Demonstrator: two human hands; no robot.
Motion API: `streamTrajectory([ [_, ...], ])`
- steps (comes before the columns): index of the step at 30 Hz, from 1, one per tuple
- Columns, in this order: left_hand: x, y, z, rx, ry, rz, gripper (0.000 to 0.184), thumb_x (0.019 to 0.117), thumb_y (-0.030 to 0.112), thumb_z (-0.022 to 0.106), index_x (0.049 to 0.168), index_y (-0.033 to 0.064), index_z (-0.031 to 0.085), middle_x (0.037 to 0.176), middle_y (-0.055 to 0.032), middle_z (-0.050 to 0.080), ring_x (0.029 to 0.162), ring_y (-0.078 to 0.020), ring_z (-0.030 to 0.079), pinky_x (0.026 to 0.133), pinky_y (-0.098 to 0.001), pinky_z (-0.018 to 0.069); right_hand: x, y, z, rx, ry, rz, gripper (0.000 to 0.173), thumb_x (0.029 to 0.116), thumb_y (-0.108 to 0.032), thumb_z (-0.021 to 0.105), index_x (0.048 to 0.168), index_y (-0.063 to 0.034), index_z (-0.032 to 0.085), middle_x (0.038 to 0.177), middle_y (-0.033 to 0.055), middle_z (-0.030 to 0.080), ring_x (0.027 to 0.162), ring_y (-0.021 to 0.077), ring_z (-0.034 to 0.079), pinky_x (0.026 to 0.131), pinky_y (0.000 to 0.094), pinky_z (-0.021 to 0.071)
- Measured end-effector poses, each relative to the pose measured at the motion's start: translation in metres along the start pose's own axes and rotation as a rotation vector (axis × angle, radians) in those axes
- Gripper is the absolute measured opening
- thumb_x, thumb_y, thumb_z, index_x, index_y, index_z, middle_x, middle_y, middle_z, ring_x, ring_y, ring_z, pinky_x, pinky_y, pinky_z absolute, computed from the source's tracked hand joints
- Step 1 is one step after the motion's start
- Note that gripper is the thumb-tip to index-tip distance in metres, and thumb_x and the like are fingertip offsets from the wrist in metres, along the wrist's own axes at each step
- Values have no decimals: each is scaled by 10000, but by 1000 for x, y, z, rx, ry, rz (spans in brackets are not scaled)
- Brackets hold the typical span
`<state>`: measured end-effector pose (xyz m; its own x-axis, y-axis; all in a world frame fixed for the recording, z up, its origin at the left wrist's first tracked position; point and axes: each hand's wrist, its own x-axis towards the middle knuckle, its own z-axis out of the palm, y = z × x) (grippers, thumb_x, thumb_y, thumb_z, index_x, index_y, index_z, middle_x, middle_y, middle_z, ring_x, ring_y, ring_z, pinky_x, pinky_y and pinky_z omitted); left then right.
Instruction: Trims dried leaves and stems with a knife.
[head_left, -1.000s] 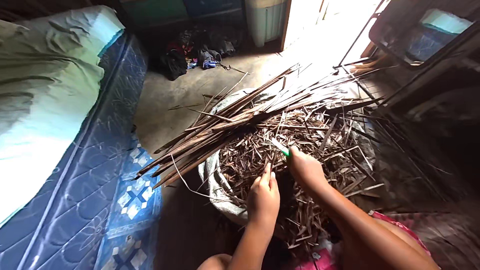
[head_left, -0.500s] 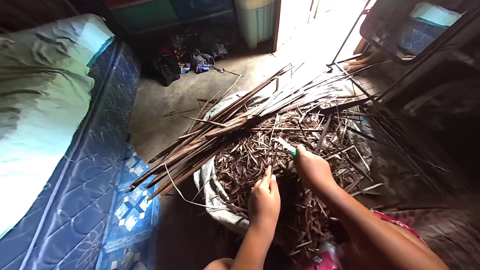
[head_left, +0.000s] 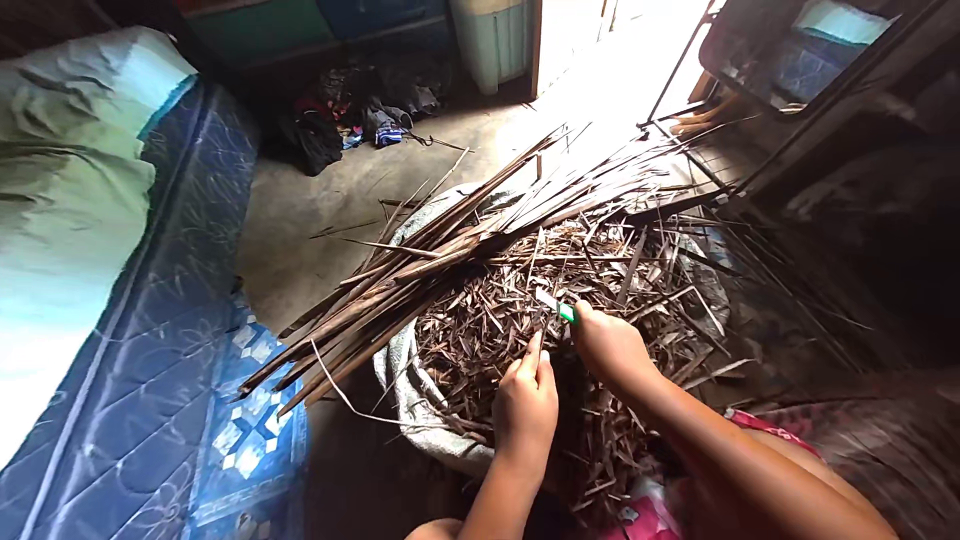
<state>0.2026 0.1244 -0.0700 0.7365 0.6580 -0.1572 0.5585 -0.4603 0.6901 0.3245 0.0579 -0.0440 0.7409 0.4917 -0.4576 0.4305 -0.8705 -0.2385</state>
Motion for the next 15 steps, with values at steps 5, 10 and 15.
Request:
streamTrajectory([
  [5, 4, -1, -9, 32, -15, -93, 288, 1027, 124, 501, 911, -43, 705, 863, -186, 688, 853, -327, 692, 781, -519, 540, -33, -13, 2, 134, -297, -142, 296, 1088, -241, 456, 1244, -34, 598, 1093, 217, 697, 1072, 403, 686, 880, 585, 529],
  [10, -1, -1, -2, 8, 60, 9, 345, 1069, 196, 517, 1326, 41, 688, 1106, -158, 752, 993, -301, 735, 889, -496, 569, -21, -6, 11, 22, -74, -137, 272, 1078, -185, 454, 1217, -5, 604, 1029, 221, 716, 1011, 411, 716, 809, 570, 551],
  [15, 4, 0, 0, 30, 115, 17, 347, 1065, 195, 524, 1342, 56, 681, 1041, -171, 749, 920, -314, 734, 827, -507, 573, -16, -11, 23, -10, 129, -131, 237, 1061, -120, 460, 1181, 4, 623, 965, 214, 713, 933, 402, 732, 720, 535, 564],
])
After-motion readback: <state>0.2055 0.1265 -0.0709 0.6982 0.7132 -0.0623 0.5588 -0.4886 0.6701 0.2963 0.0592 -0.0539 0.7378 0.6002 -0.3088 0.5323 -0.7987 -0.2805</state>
